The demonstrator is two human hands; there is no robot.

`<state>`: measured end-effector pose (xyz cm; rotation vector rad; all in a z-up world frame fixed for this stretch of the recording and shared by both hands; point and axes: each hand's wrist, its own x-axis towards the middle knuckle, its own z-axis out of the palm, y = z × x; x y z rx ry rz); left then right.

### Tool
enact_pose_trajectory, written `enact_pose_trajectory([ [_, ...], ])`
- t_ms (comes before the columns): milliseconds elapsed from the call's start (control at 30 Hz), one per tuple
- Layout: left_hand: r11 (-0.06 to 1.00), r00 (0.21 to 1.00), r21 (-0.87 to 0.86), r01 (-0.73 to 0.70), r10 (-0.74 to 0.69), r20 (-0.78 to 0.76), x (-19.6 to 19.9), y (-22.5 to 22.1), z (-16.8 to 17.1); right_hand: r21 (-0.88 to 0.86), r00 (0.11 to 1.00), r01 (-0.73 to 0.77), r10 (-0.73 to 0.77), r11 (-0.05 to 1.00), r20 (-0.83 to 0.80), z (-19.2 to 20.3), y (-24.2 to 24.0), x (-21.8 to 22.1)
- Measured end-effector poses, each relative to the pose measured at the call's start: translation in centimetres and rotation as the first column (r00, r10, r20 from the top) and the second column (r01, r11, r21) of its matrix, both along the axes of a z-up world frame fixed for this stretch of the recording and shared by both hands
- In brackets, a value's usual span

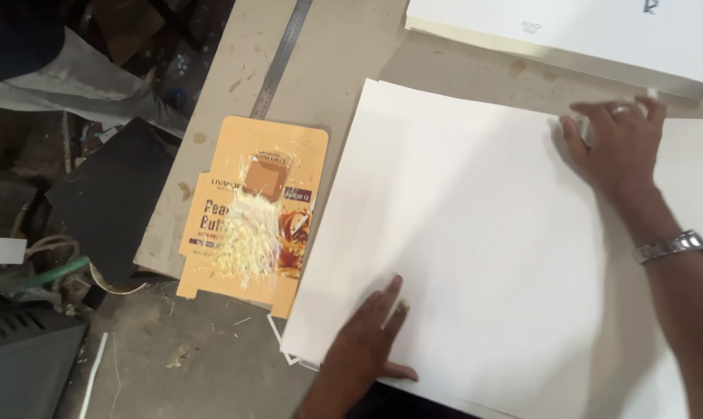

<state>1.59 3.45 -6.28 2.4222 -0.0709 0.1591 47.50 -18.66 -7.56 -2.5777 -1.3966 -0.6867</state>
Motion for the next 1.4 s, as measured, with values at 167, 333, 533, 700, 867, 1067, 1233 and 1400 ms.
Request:
enact_pose_trajectory([
  [167,0.996,0.996,0.011,-0.085,0.085,-0.035,-1.2,1.2,4.1,0.050,0.981,0.189,-0.191,0.981,0.022,-0.8,-0.5,-2.1],
  [333,0.972,0.983,0.198,-0.126,0.150,-0.110,-3.0,1.4,6.5,0.057,0.957,0.270,-0.274,0.961,0.091,-1.2,0.1,-2.6],
  [533,0.905,0.950,0.417,-0.084,0.199,-0.241,-3.7,1.9,7.6,0.014,0.902,0.425,-0.425,0.905,0.077,-1.1,0.4,-1.7],
  [700,0.841,0.933,0.519,-0.152,0.296,-0.206,-5.0,2.0,4.2,-0.034,0.927,0.373,-0.374,0.927,-0.040,-1.1,0.4,-0.8],
  [867,0.799,0.890,0.556,-0.227,0.402,-0.215,-4.0,1.4,6.1,-0.045,0.929,0.360,-0.362,0.932,-0.072,-1.9,1.9,-0.1],
  [1067,0.821,0.863,0.479,-0.310,0.454,-0.220,-3.7,1.4,8.1,0.040,0.943,0.330,-0.331,0.943,0.024,-1.6,2.9,-1.9],
  [1233,0.790,0.841,0.499,-0.356,0.504,-0.196,-3.8,1.3,7.4,0.084,0.944,0.324,-0.317,0.942,-0.088,-1.9,2.9,-2.1],
  [1400,0.811,0.848,0.489,-0.322,0.477,-0.232,-3.4,1.6,7.9,0.102,0.956,0.273,-0.258,0.957,-0.139,-1.8,2.0,-1.6],
])
